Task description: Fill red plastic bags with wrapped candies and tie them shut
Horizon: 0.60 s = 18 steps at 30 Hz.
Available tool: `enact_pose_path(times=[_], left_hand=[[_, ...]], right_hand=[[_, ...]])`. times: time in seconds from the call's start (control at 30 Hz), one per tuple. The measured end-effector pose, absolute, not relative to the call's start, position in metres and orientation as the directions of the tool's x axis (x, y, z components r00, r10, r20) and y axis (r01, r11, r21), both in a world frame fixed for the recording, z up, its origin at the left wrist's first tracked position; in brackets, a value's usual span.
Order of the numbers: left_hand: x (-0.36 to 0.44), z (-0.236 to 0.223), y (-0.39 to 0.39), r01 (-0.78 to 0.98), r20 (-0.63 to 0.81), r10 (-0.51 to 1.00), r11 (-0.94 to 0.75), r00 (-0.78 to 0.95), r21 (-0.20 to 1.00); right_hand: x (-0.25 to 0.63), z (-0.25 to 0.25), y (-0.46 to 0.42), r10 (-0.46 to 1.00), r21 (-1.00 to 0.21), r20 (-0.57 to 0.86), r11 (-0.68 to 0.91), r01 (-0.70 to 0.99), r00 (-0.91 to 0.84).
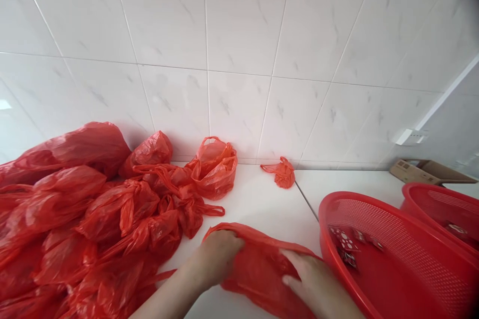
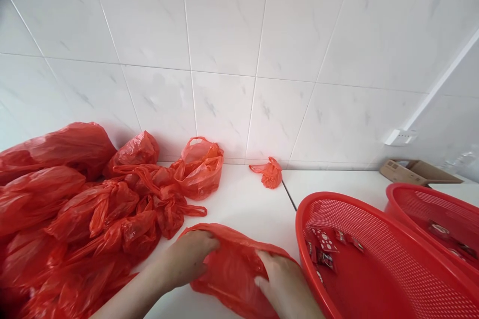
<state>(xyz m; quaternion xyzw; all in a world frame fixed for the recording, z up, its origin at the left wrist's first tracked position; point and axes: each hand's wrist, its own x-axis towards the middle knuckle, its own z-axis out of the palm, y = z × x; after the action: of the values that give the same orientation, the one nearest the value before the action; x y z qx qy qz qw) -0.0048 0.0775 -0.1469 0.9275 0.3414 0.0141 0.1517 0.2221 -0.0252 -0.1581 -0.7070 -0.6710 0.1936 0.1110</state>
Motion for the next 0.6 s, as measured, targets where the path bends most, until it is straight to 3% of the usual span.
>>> enact_pose_path(times=[0.1, 0.2, 0.27, 0.33, 0.47, 0.6], left_hand=[[0.003, -0.136, 0.065, 0.561, 0.000, 0.586, -0.776, 0.810, 0.290], [0.012, -0.133, 0.065, 0.502, 0.176, 0.551, -0.826, 0.816, 0.257], [0.014, -0.139, 0.074, 0.542, 0.265, 0.577, -0.817, 0.773, 0.198], [0.012, -0.150, 0.086, 0.622, 0.265, 0.655, -0.756, 0.708, 0.207], [0.005, -0.170, 0.104, 0.687, 0.108, 0.804, -0.561, 0.584, 0.463], [0.006, -0.173, 0.102, 0.566, 0.119, 0.818, -0.486, 0.563, 0.666]], right_hand=[[0.219, -0.154, -0.016, 0.994, -0.387, -0.049, -0.108, 0.916, 0.096], [0.213, -0.161, 0.000, 0.996, -0.379, 0.008, -0.074, 0.922, 0.084], [0.210, -0.168, 0.009, 0.994, -0.368, -0.057, -0.106, 0.924, 0.092], [0.210, -0.174, 0.013, 0.985, -0.371, -0.146, -0.146, 0.917, 0.098], [0.216, -0.177, 0.004, 0.978, -0.411, -0.209, -0.095, 0.907, 0.008], [0.214, -0.170, -0.011, 0.992, -0.325, -0.123, -0.073, 0.943, 0.034]])
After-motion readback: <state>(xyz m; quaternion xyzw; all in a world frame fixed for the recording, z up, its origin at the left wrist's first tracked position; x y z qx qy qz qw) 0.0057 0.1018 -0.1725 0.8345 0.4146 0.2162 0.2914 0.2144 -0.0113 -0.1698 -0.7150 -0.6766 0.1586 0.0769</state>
